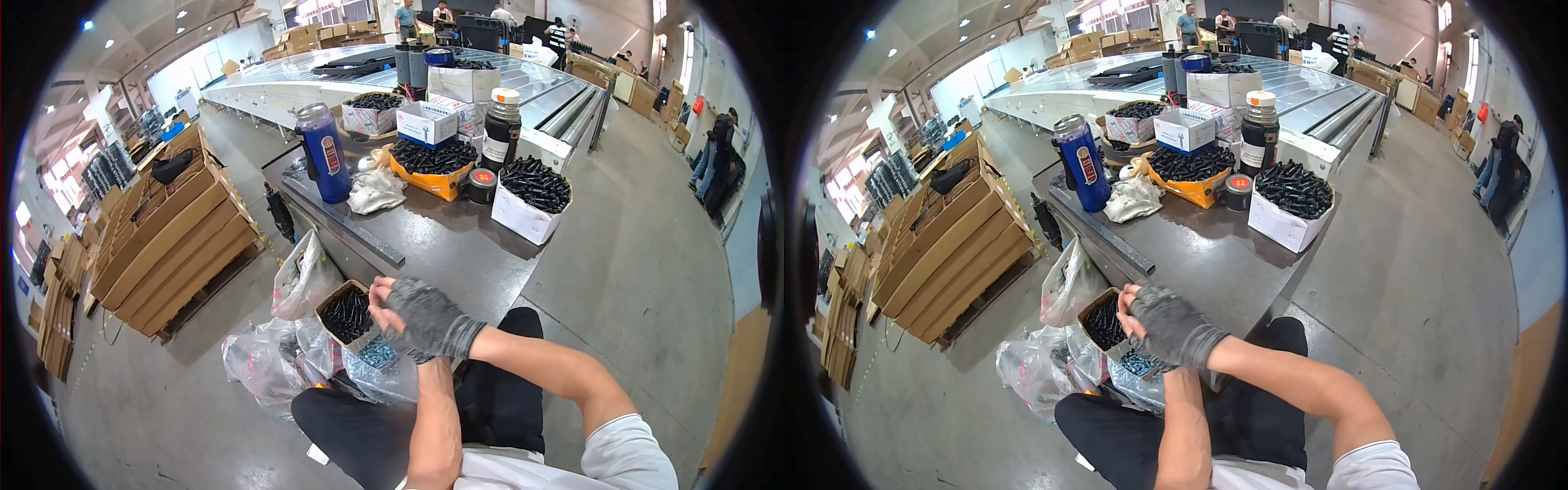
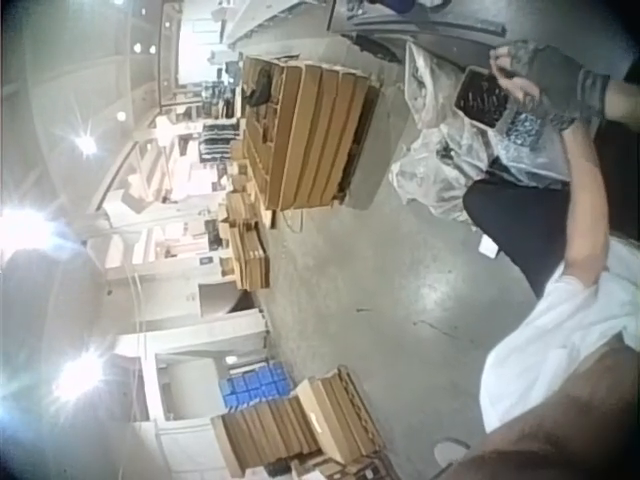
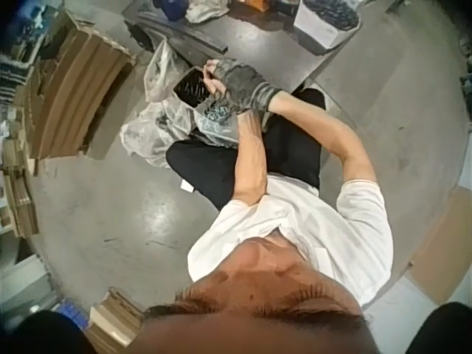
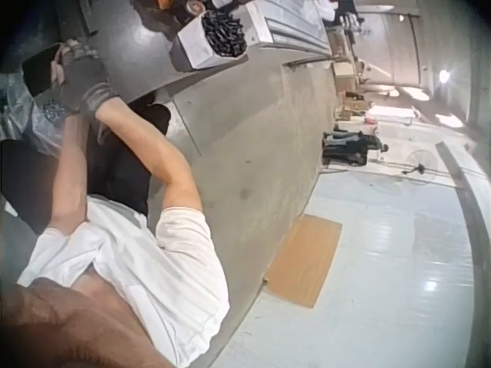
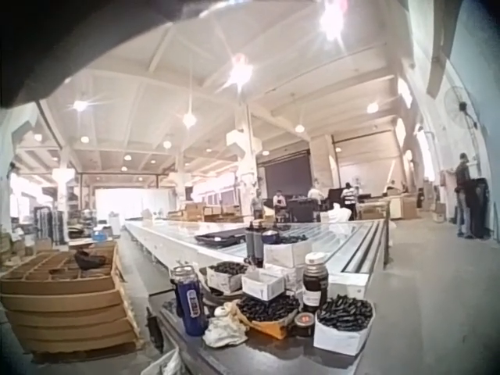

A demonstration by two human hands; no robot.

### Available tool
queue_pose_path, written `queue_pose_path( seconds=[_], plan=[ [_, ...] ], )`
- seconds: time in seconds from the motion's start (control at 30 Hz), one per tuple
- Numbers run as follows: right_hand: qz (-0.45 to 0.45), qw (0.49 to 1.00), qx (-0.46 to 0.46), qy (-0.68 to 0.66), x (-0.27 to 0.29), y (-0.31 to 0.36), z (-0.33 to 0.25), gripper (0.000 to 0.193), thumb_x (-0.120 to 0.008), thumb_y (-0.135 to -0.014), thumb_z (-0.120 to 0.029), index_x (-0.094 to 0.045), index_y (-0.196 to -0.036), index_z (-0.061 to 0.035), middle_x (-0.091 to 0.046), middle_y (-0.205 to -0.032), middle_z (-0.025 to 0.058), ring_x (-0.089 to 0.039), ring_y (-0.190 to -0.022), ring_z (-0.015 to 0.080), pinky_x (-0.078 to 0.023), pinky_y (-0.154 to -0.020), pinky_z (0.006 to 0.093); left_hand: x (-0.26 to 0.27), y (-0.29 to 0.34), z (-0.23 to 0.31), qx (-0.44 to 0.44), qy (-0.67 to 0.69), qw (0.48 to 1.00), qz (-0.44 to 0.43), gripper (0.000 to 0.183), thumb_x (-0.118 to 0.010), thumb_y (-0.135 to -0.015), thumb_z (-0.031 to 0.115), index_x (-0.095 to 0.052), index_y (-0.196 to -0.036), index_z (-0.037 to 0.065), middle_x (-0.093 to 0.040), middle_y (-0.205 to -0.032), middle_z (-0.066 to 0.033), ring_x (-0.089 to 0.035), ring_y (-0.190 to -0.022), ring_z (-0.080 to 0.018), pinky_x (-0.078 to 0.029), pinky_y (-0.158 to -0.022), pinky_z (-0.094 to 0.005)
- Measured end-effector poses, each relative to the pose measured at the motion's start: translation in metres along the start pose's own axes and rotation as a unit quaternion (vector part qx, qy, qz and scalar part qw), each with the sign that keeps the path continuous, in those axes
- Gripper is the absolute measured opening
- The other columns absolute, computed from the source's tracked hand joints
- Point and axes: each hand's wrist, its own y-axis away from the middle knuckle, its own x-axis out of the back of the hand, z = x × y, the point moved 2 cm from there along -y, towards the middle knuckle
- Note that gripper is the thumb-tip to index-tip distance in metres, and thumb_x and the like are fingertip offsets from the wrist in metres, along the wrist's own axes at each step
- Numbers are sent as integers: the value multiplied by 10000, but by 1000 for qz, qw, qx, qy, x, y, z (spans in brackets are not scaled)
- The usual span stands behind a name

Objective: Assembling small plastic components by manually adding rubber washers to them on a workbench.

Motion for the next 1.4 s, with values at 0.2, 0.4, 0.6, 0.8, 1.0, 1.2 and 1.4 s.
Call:
queue_pose_path(
  seconds=[0.2,0.4,0.6,0.8,1.0,1.2,1.4],
  plan=[
    [-19,934,-24,-357,34,-15,-28,367,-457,-1025,-244,-582,-1265,5,-624,-1170,153,-584,-1147,258,-445,-999,371,64,-24,-13,20,143,989,40,454,-359,-1062,404,-506,-1308,53,-533,-1363,-88,-494,-1268,-242,-370,-1109,-410],
    [99,961,-161,-202,79,26,43,306,-444,-1030,-178,-610,-1224,-9,-661,-1140,135,-626,-1068,254,-464,-956,358,44,-20,-10,90,266,940,191,354,-387,-1041,349,-633,-1063,96,-656,-1226,-73,-563,-1217,-281,-411,-1092,-493],
    [34,996,-63,-49,68,38,7,288,-518,-961,-65,-580,-1237,-9,-630,-1172,190,-616,-1093,345,-486,-940,389,41,-19,-3,117,283,928,213,318,-419,-1045,322,-635,-1030,89,-682,-1170,-95,-604,-1158,-290,-467,-1032,-506],
    [37,997,15,-66,62,52,-50,295,-552,-887,39,-608,-1172,-13,-644,-1133,198,-638,-1044,369,-511,-894,405,77,-25,-24,88,223,949,207,345,-425,-1053,384,-583,-1111,82,-658,-1155,-73,-601,-1135,-266,-490,-1016,-457],
    [83,885,-271,-371,-2,167,-48,198,-539,-962,-66,-640,-1118,4,-675,-1044,129,-656,-949,255,-520,-858,352,99,-19,-37,157,317,896,270,321,-489,-1027,286,-652,-880,51,-712,-988,-126,-651,-1056,-301,-514,-1011,-471],
    [131,624,-437,-635,-70,200,-12,393,-501,-1039,-291,-572,-1276,14,-633,-1209,119,-597,-1113,213,-456,-996,359,151,-20,-47,189,346,860,325,286,-483,-1007,205,-649,-894,0,-706,-966,-153,-663,-991,-308,-545,-974,-471],
    [180,688,-234,-663,-124,115,9,480,-385,-1072,-307,-401,-1448,-9,-441,-1478,149,-431,-1358,224,-326,-1146,365,165,-21,-9,255,303,876,274,282,-492,-1016,199,-644,-908,-12,-696,-944,-143,-668,-955,-287,-562,-943,-450]
  ],
)
